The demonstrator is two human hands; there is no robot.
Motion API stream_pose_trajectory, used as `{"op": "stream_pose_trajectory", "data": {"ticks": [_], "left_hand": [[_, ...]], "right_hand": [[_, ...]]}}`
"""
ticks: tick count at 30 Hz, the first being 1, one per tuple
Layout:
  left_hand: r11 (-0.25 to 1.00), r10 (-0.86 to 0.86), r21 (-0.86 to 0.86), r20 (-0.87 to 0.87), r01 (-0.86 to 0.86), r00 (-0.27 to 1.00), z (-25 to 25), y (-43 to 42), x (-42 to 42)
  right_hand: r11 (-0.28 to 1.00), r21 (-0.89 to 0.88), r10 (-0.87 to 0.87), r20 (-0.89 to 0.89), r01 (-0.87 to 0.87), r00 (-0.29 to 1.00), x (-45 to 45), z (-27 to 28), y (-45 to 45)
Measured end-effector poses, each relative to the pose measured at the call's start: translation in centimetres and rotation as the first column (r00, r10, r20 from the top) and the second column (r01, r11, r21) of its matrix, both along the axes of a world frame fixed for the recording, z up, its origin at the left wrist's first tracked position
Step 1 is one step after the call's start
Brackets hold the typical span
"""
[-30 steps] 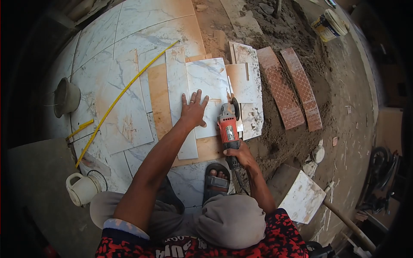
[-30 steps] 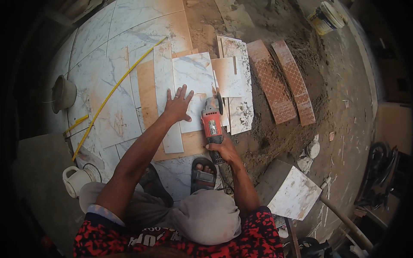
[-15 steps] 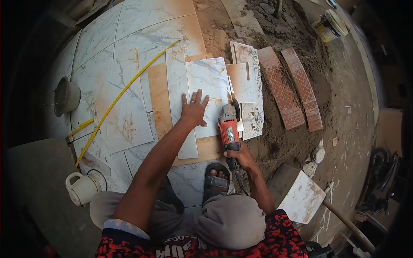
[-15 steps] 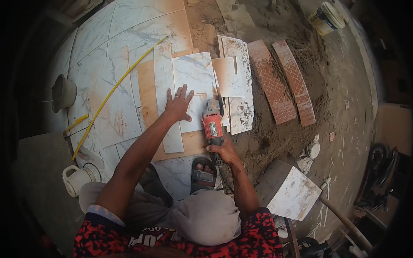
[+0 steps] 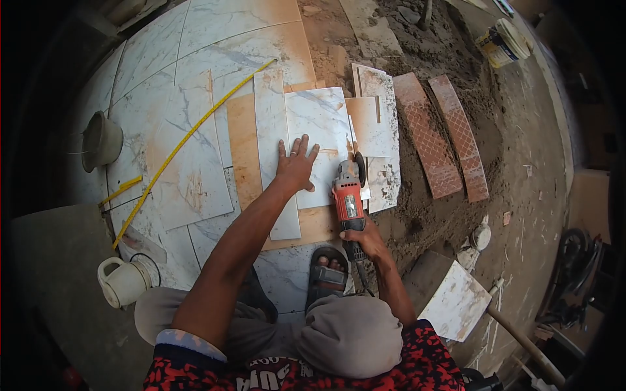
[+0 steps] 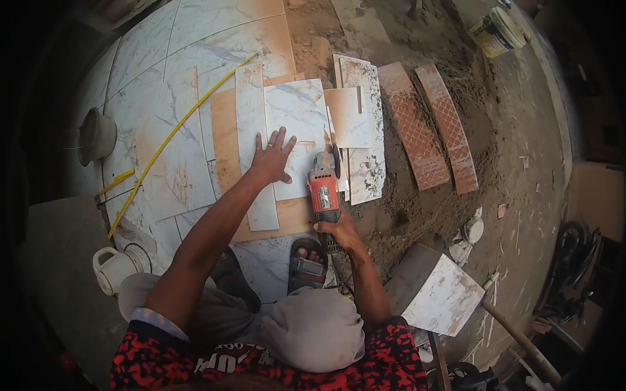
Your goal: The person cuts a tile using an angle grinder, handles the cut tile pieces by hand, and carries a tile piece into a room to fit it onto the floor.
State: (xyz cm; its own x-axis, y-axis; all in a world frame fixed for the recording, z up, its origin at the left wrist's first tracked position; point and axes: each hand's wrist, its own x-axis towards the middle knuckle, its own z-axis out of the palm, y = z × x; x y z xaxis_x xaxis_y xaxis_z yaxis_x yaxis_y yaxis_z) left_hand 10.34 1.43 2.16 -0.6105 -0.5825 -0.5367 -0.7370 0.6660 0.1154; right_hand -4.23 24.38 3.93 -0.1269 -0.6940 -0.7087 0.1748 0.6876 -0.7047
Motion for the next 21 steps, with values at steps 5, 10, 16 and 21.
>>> {"op": "stream_pose_trajectory", "data": {"ticks": [5, 10, 16, 21], "left_hand": [[1.0, -0.001, -0.014, -0.012, 0.001, 1.0, -0.2, 0.0, 0.1], [1.0, -0.004, -0.018, -0.005, 0.004, 1.0, -0.2, 0.0, 0.1], [1.0, 0.006, 0.004, 0.014, -0.006, 1.0, 0.0, 0.0, 0.0], [1.0, 0.0, -0.003, 0.011, 0.0, 1.0, -0.3, 0.0, 0.1]], "right_hand": [[1.0, -0.013, 0.023, -0.015, -0.023, 1.0, 0.0, 0.7, 0.7], [1.0, -0.03, 0.006, -0.026, -0.007, 1.0, 0.1, 0.6, 0.5], [1.0, 0.018, 0.017, -0.001, -0.017, 1.0, 0.1, 0.3, 0.6], [1.0, 0.004, 0.028, -0.009, -0.028, 1.0, -0.1, 0.6, 1.4]]}}
